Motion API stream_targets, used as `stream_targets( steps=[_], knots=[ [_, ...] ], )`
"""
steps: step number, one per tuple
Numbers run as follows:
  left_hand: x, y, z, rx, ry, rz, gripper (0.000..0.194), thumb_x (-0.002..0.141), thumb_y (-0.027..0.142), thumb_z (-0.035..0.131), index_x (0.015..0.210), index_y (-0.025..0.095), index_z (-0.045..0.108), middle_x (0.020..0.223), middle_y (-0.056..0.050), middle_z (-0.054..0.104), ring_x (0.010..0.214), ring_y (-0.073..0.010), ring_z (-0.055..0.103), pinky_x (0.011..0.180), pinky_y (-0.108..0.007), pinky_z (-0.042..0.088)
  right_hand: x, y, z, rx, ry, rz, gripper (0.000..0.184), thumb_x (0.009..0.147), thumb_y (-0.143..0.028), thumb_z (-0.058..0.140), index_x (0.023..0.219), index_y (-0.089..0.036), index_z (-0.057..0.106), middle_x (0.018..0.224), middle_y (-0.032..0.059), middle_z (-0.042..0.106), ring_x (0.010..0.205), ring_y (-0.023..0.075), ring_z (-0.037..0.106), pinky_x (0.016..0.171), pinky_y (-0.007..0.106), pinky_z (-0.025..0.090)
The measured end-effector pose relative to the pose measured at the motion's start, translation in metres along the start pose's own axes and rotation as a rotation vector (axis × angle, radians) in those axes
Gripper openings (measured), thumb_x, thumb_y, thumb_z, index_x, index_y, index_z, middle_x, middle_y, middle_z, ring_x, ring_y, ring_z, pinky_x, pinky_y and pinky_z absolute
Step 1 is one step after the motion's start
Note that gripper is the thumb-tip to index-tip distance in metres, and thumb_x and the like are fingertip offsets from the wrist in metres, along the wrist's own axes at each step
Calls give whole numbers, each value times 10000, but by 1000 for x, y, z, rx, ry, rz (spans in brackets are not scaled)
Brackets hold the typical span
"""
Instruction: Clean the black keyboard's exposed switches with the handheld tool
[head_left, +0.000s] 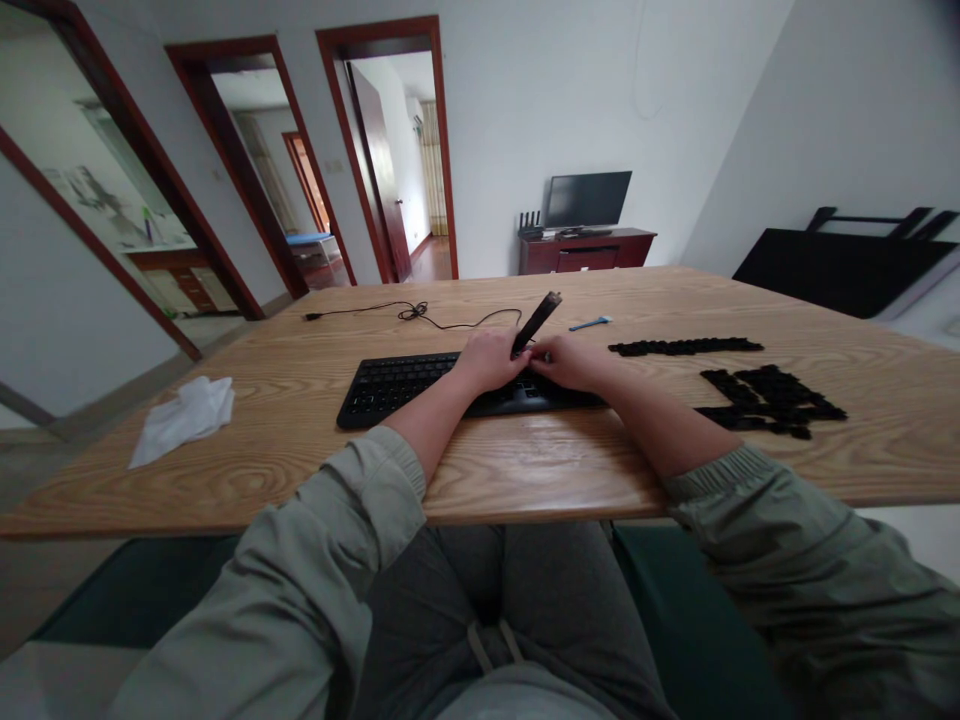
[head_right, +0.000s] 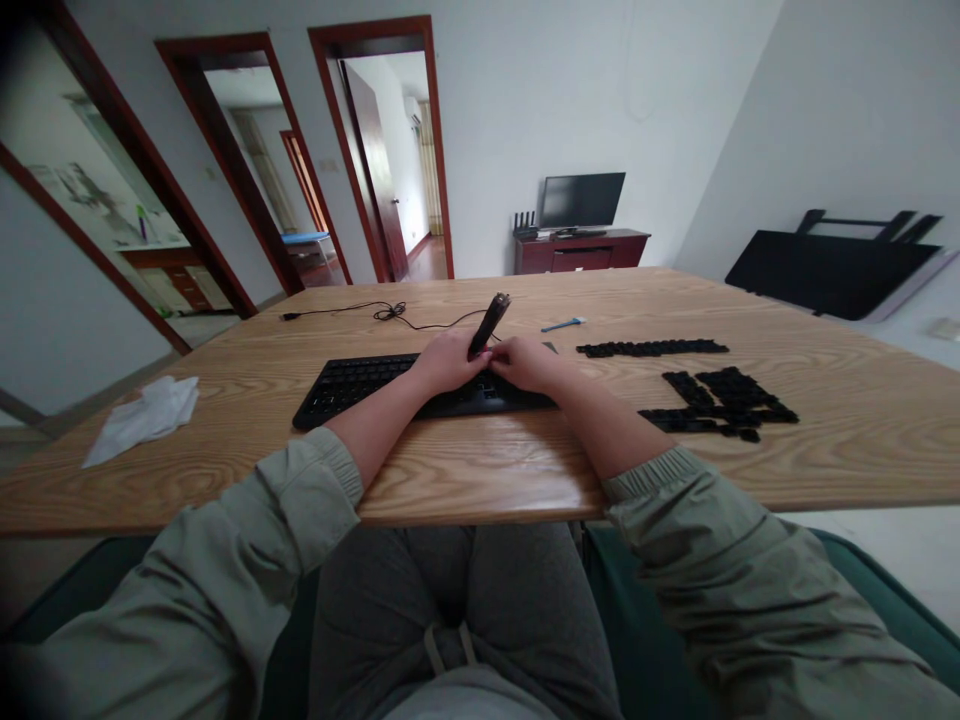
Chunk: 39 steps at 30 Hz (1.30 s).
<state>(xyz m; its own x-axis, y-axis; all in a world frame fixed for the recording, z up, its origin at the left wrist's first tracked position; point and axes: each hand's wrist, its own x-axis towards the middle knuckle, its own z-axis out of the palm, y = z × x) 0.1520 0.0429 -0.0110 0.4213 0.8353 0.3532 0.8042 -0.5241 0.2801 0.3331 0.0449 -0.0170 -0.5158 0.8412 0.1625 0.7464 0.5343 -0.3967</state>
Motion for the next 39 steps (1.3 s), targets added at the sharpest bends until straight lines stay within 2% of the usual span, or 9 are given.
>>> stream_targets(
  steps=[5, 10, 14, 18, 23, 26, 33, 39],
  knots=[
    [2, -8, 5, -132, 60, 55, 400, 877, 340, 596, 1250, 196, 580, 1166, -113, 694, 1100, -278, 640, 963, -411, 511, 3, 7, 8, -29, 94, -89, 286, 886, -178, 536, 1048, -173, 771, 1085, 107, 749, 937, 262, 693, 843, 343, 503],
    [2, -9, 6, -182, 68, 79, 337, 876, 311, 588, 1199, 212, 587, 1130, -94, 696, 1085, -265, 636, 984, -403, 502, 6, 14, 15, -43, 100, -128, 282, 875, -182, 531, 1023, -164, 770, 1038, 110, 754, 896, 254, 692, 834, 336, 497],
    [1, -13, 10, -185, 62, 102, 270, 913, 311, 525, 1137, 173, 585, 1096, -111, 688, 1020, -258, 641, 942, -407, 512, 4, 15, 18, -35, 147, -194, 271, 899, -201, 513, 1021, -166, 752, 1053, 103, 745, 954, 244, 672, 879, 333, 479],
    [-1, -17, 15, -195, 92, 107, 277, 956, 348, 462, 1101, 142, 577, 1067, -130, 681, 994, -259, 643, 916, -413, 509, 3, 12, 21, -41, 198, -184, 257, 917, -195, 489, 1007, -152, 726, 1042, 109, 736, 954, 233, 654, 882, 331, 466],
    [-1, -16, 17, -184, 131, 99, 316, 979, 385, 443, 1134, 144, 575, 1113, -144, 680, 1086, -269, 626, 979, -433, 477, 8, 14, 27, -56, 210, -153, 222, 905, -192, 494, 985, -136, 694, 991, 120, 728, 872, 219, 644, 844, 325, 471],
    [-1, -15, 16, -165, 130, 87, 317, 981, 370, 438, 1165, 149, 572, 1133, -138, 680, 1108, -266, 617, 997, -439, 464, 10, 17, 30, -13, 200, -177, 232, 910, -190, 489, 1020, -139, 687, 1047, 124, 727, 921, 223, 655, 891, 336, 475],
    [-1, -17, 16, -181, 159, 56, 234, 960, 297, 454, 1091, 157, 589, 1069, -106, 691, 993, -239, 631, 934, -410, 482, 7, 13, 27, 55, 188, -193, 260, 930, -210, 504, 1091, -166, 703, 1124, 110, 728, 1015, 236, 668, 946, 361, 478],
    [-1, -17, 17, -201, 170, 94, 245, 972, 325, 438, 1080, 158, 581, 1058, -106, 689, 982, -235, 629, 933, -411, 478, 7, 14, 26, 60, 186, -191, 252, 925, -206, 505, 1061, -162, 713, 1108, 105, 735, 1005, 234, 676, 950, 357, 484]
  ],
)
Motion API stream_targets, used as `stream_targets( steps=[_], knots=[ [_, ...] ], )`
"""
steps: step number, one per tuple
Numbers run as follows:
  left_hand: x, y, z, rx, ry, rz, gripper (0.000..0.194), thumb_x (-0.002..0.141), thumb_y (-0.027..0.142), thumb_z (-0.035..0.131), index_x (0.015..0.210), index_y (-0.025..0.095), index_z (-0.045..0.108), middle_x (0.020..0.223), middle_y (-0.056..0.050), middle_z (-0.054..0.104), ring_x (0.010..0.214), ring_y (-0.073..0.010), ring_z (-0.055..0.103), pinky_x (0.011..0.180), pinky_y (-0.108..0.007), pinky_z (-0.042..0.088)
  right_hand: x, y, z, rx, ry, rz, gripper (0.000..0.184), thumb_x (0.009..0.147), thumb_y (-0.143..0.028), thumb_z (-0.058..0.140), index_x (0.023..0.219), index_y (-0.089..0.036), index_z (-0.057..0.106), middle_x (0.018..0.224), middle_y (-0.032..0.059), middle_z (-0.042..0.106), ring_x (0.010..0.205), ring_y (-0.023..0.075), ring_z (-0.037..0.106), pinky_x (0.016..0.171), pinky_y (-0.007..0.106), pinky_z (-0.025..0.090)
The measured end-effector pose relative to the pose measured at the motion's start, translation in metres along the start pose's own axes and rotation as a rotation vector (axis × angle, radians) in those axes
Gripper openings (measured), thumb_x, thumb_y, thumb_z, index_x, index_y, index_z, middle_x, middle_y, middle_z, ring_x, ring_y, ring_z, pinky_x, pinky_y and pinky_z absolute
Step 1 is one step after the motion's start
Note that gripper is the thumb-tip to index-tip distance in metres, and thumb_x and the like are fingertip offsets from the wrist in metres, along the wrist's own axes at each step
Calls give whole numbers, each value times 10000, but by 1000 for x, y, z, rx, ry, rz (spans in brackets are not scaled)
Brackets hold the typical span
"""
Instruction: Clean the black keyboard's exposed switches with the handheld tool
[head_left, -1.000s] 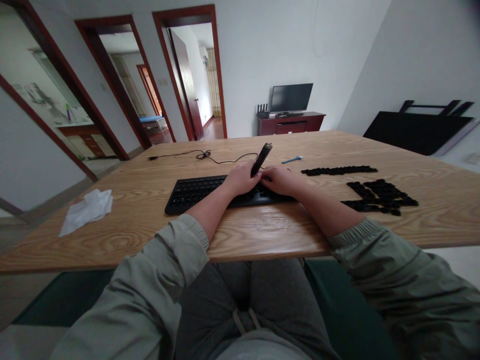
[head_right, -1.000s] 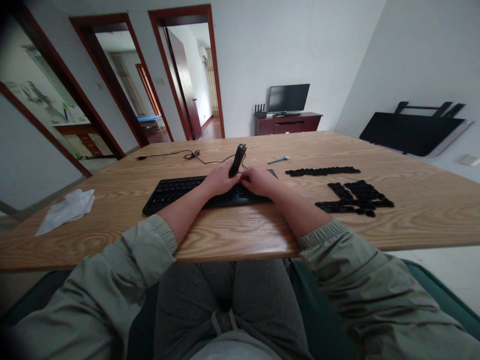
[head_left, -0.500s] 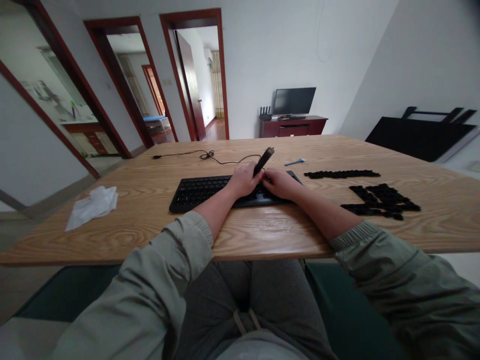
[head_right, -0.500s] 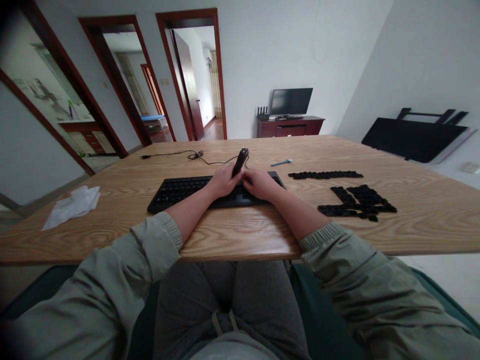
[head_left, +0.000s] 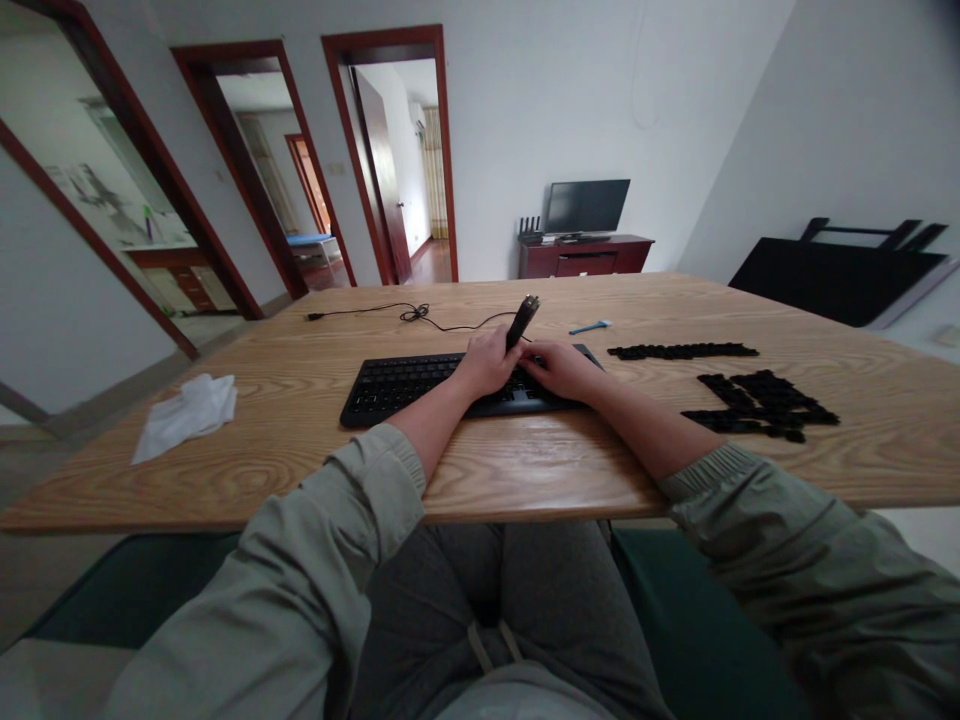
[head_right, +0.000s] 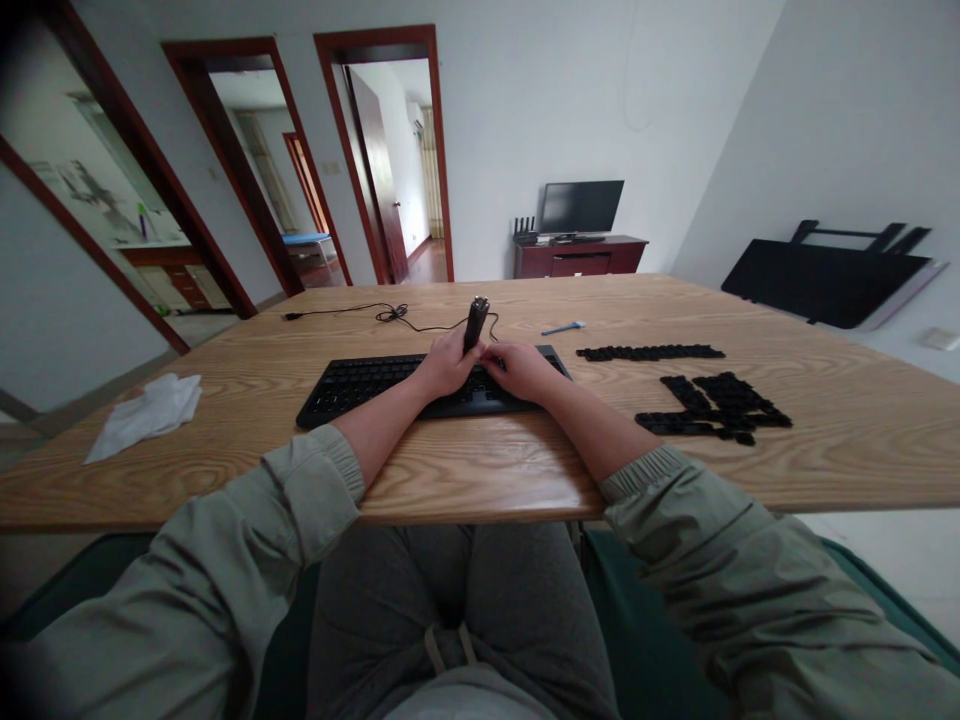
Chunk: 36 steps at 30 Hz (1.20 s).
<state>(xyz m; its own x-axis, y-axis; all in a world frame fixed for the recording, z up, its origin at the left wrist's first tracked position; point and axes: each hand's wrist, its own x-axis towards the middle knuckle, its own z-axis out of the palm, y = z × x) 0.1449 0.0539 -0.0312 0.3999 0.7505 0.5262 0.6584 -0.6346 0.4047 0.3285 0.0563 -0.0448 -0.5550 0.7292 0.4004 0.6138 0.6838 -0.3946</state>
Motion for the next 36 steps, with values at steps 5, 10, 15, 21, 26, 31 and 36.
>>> stream_targets(
  steps=[5, 10, 15, 21, 26, 31, 36],
  knots=[
    [0, 1, 0, -12, -2, 16, 225, 970, 312, 446, 1061, 156, 579, 1065, -111, 687, 999, -242, 624, 942, -415, 474, -1, 0, -1, 12, 11, -16, 277, 944, -233, 489, 1090, -160, 711, 1139, 112, 727, 1049, 244, 668, 974, 372, 476],
    [0, 1, 1, 5, -15, -5, 226, 975, 328, 439, 1059, 168, 575, 1057, -100, 683, 1019, -241, 623, 958, -416, 473, -3, -1, -2, 1, 22, -42, 279, 941, -220, 479, 1090, -164, 708, 1151, 109, 725, 1060, 251, 664, 973, 375, 474],
    [1, 1, 2, 12, -18, -14, 228, 977, 326, 435, 1059, 163, 573, 1066, -115, 683, 1025, -254, 622, 953, -426, 471, -3, -1, -2, -32, 47, -33, 279, 949, -240, 473, 1091, -177, 704, 1146, 105, 726, 1040, 250, 667, 950, 363, 475],
    [0, 1, 2, -15, -27, -29, 215, 980, 320, 435, 1044, 164, 568, 1052, -110, 684, 1010, -248, 626, 945, -423, 473, -2, 0, 0, 12, 71, -57, 276, 957, -261, 462, 1075, -171, 695, 1122, 109, 726, 1022, 244, 661, 941, 353, 473],
    [1, 0, 1, -70, 46, -86, 226, 992, 344, 415, 1040, 177, 559, 1003, -95, 675, 985, -232, 633, 915, -388, 488, 2, -4, -1, 28, 122, -47, 285, 972, -308, 450, 996, -165, 695, 1022, 116, 729, 939, 239, 655, 892, 353, 481],
    [1, 0, 3, -129, 72, -109, 210, 983, 342, 442, 1049, 177, 554, 978, -86, 663, 977, -223, 628, 894, -363, 486, 5, -5, 3, 84, 116, -43, 251, 947, -247, 467, 1037, -151, 681, 1073, 121, 717, 970, 225, 646, 911, 338, 475],
    [5, -4, -4, -384, 186, -232, 185, 984, 349, 464, 926, 183, 523, 780, -18, 606, 746, -150, 589, 758, -289, 483, 2, -3, -2, 16, 33, 138, 261, 850, -149, 534, 1058, -141, 693, 1017, 100, 722, 912, 213, 643, 864, 322, 482]
  ],
)
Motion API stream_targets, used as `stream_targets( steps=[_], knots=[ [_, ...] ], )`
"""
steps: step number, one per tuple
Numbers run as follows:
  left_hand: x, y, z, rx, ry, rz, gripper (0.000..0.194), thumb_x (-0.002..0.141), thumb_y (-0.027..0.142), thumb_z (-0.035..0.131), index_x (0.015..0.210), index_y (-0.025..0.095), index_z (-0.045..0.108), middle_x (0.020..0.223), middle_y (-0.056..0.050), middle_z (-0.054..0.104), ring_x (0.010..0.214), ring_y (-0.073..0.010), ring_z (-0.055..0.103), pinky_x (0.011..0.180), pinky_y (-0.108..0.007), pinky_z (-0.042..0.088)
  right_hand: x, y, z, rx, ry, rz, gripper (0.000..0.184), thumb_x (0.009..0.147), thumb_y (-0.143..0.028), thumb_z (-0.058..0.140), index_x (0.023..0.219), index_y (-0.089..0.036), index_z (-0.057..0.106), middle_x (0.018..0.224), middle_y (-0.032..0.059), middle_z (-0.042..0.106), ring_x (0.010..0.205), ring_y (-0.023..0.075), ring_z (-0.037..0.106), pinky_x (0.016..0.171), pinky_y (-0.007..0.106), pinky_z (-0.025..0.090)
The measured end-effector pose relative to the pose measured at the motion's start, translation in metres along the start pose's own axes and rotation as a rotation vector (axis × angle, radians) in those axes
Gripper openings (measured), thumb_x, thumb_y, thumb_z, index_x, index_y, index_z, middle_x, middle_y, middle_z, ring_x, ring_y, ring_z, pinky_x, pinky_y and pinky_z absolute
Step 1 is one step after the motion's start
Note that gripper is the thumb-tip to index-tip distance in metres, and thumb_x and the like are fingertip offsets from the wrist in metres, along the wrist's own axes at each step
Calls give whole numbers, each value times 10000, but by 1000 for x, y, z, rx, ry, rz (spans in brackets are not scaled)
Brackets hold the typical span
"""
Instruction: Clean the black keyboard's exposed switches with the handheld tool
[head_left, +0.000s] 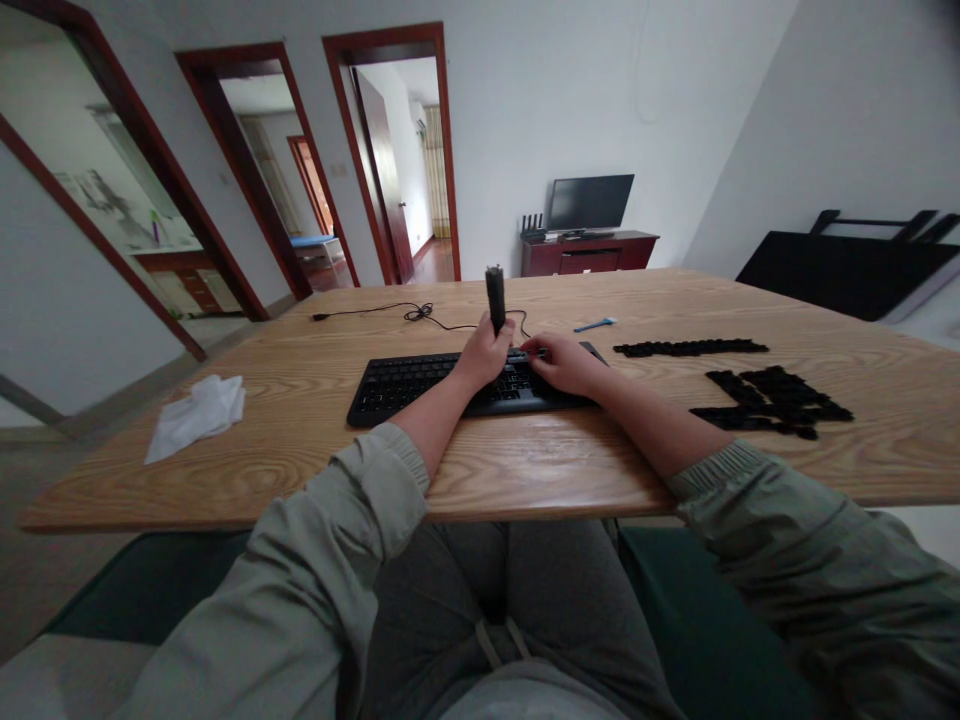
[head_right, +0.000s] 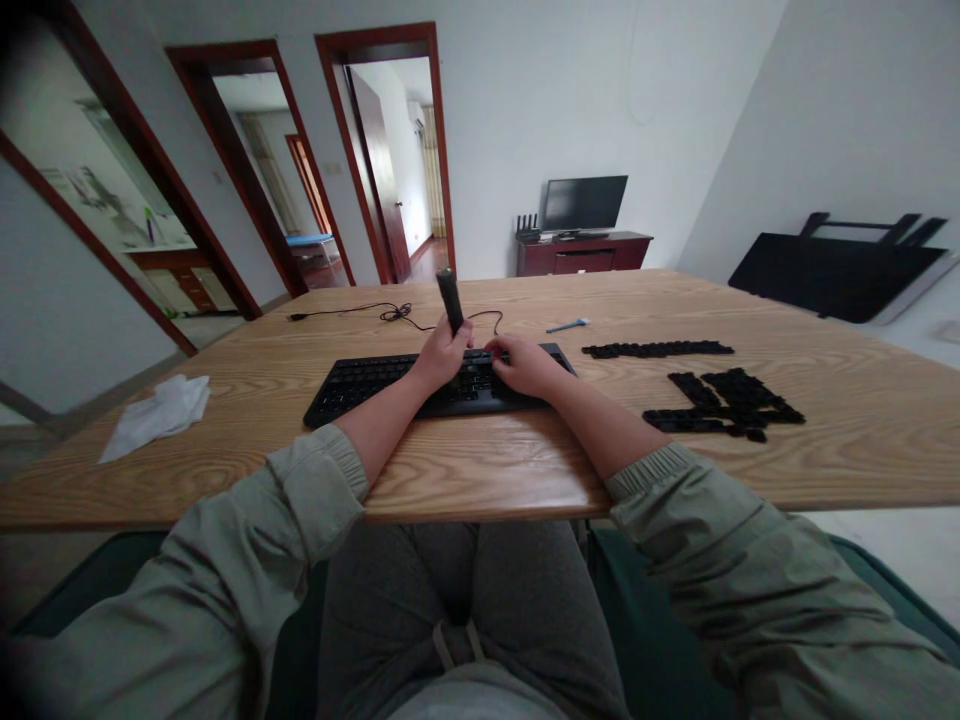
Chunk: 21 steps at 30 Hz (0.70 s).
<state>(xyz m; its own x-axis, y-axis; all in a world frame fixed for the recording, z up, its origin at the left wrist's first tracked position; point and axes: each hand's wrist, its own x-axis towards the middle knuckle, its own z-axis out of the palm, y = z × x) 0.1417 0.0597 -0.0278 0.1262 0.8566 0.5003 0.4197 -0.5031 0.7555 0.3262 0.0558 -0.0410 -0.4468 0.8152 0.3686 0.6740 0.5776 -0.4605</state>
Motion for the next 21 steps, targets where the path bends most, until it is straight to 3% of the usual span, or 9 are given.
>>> stream_targets(
  steps=[6, 10, 12, 16, 21],
  knots=[
    [18, 5, -42, -458, 323, -152, 281, 970, 443, 501, 842, 193, 499, 667, 23, 560, 604, -92, 542, 641, -214, 460, -6, -16, -20, -6, -19, 108, 264, 858, -190, 575, 1074, -139, 719, 948, 80, 718, 855, 197, 638, 815, 307, 485],
    [25, 1, -65, -470, 492, -201, 300, 950, 477, 527, 843, 197, 512, 660, 26, 566, 565, -82, 530, 565, -192, 434, -9, -51, -11, -38, -57, -116, 380, 935, -381, 564, 1218, -168, 703, 1089, 105, 690, 955, 211, 637, 873, 315, 477],
    [26, -2, -70, -469, 516, -207, 295, 955, 468, 518, 842, 196, 512, 648, 27, 562, 553, -81, 526, 545, -189, 425, -9, -67, -1, -122, -99, -208, 403, 945, -415, 557, 1239, -183, 703, 1129, 111, 675, 969, 216, 638, 882, 319, 471],
    [25, -4, -76, -455, 508, -184, 300, 950, 472, 520, 839, 194, 507, 634, 29, 560, 535, -79, 520, 528, -192, 417, -6, -84, 10, -234, -140, -267, 283, 944, -276, 544, 1122, -185, 745, 1074, 92, 687, 951, 201, 645, 873, 301, 456],
    [22, -7, -80, -415, 467, -136, 305, 931, 482, 546, 836, 195, 502, 626, 30, 561, 535, -83, 518, 536, -202, 424, -14, -72, -17, -279, -144, -236, 225, 889, -207, 561, 1063, -208, 706, 1025, 59, 713, 894, 191, 645, 784, 286, 441]
  ],
)
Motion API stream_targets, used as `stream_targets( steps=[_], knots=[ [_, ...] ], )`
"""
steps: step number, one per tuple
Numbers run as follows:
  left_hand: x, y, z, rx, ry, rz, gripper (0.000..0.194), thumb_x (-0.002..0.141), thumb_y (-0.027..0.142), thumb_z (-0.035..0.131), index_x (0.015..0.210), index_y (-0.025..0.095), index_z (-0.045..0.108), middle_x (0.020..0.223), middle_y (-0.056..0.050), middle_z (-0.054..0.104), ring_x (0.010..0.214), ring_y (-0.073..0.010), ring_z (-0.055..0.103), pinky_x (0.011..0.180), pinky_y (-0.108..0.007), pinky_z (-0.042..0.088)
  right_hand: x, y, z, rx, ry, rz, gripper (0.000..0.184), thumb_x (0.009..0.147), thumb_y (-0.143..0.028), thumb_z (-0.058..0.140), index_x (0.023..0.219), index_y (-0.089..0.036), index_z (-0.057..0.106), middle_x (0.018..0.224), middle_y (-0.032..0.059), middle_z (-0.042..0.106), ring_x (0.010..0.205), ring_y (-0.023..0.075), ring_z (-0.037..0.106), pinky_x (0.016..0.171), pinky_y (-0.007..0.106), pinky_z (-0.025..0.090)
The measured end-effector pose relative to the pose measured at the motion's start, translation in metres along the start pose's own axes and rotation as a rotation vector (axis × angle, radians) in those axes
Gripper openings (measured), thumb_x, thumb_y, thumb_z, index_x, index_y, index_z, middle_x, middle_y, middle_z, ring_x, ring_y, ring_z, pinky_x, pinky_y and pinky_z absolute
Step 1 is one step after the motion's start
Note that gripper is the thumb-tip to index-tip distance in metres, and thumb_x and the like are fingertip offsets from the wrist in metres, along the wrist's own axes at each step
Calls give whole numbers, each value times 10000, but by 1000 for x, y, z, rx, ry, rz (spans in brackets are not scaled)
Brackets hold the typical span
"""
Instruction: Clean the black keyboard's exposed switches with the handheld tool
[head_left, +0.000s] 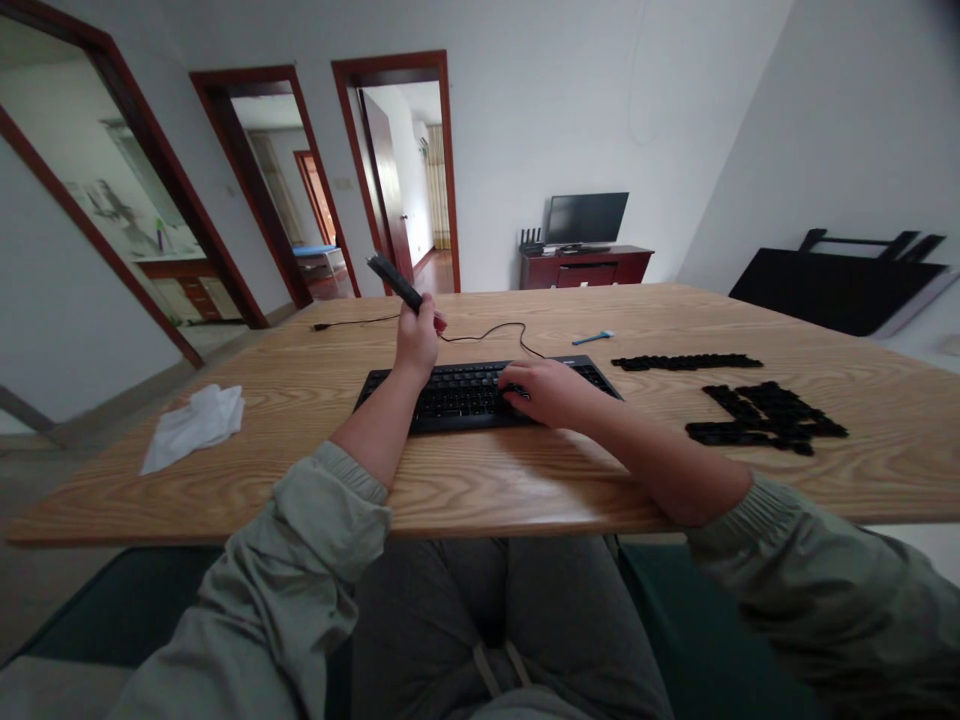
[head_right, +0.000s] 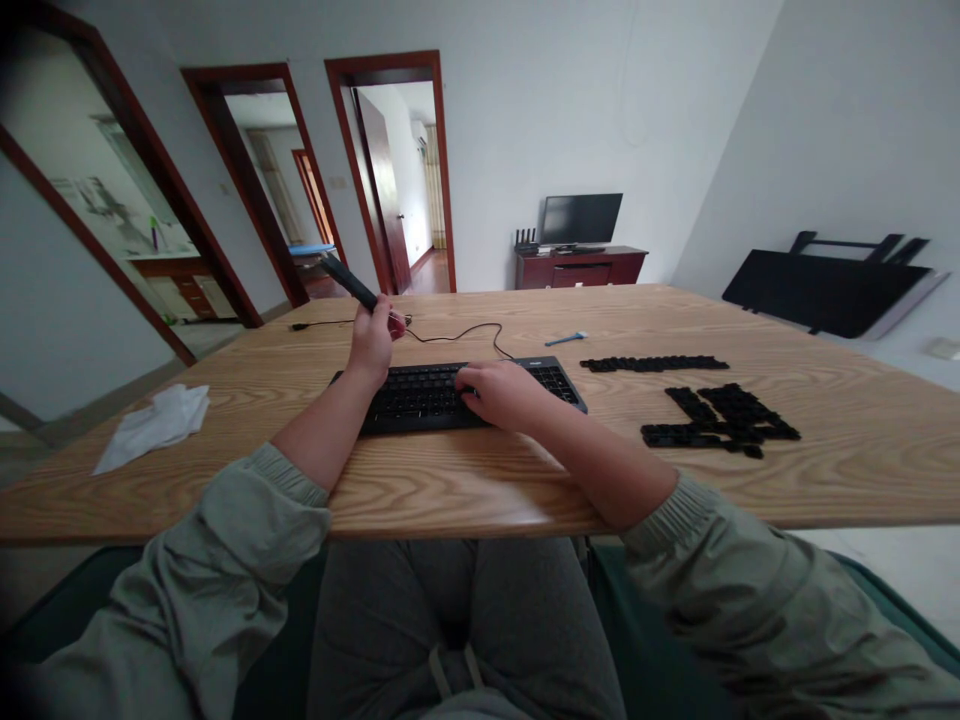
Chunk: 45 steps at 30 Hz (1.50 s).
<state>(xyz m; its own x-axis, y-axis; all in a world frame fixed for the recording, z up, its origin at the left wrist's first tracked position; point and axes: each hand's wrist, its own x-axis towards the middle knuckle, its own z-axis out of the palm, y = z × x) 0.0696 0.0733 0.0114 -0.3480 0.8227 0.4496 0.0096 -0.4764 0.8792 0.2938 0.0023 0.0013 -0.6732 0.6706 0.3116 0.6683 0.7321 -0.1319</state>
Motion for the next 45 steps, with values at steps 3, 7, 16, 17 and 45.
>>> stream_targets(
  steps=[3, 7, 16, 17, 45],
  knots=[
    [0, -2, -3, 20, -22, 14, 300, 922, 482, 560, 845, 198, 504, 628, 30, 563, 541, -88, 525, 541, -208, 431, -24, 37, -24, -91, -57, 124, 194, 857, -217, 576, 1011, -212, 695, 931, 60, 720, 807, 195, 636, 684, 283, 410],
    [2, -1, -8, 43, -13, 31, 300, 914, 489, 568, 850, 205, 499, 625, 32, 572, 540, -92, 534, 545, -211, 439, -66, 104, -47, -92, -141, 340, 144, 851, -271, 599, 930, -207, 701, 856, 58, 718, 717, 177, 617, 640, 274, 406],
    [5, 5, -15, 50, 24, 32, 244, 916, 432, 571, 843, 213, 494, 589, 43, 553, 527, -94, 530, 528, -202, 433, -126, 181, -87, -2, -159, 698, 255, 863, -278, 618, 1064, -152, 710, 877, 103, 719, 715, 171, 605, 667, 290, 431],
    [5, 5, -16, 52, 22, 32, 243, 913, 430, 577, 840, 214, 493, 587, 44, 552, 525, -94, 527, 528, -203, 432, -130, 189, -95, 7, -145, 737, 294, 862, -257, 621, 1119, -140, 702, 916, 112, 723, 738, 169, 612, 681, 285, 435],
    [1, -7, -21, 191, -65, 102, 279, 879, 466, 586, 823, 205, 505, 641, 32, 563, 552, -88, 526, 566, -206, 454, -198, 289, -93, -43, -138, 1038, 43, 759, -202, 758, 748, -164, 741, 843, 147, 727, 731, 204, 594, 767, 360, 418]
  ],
)
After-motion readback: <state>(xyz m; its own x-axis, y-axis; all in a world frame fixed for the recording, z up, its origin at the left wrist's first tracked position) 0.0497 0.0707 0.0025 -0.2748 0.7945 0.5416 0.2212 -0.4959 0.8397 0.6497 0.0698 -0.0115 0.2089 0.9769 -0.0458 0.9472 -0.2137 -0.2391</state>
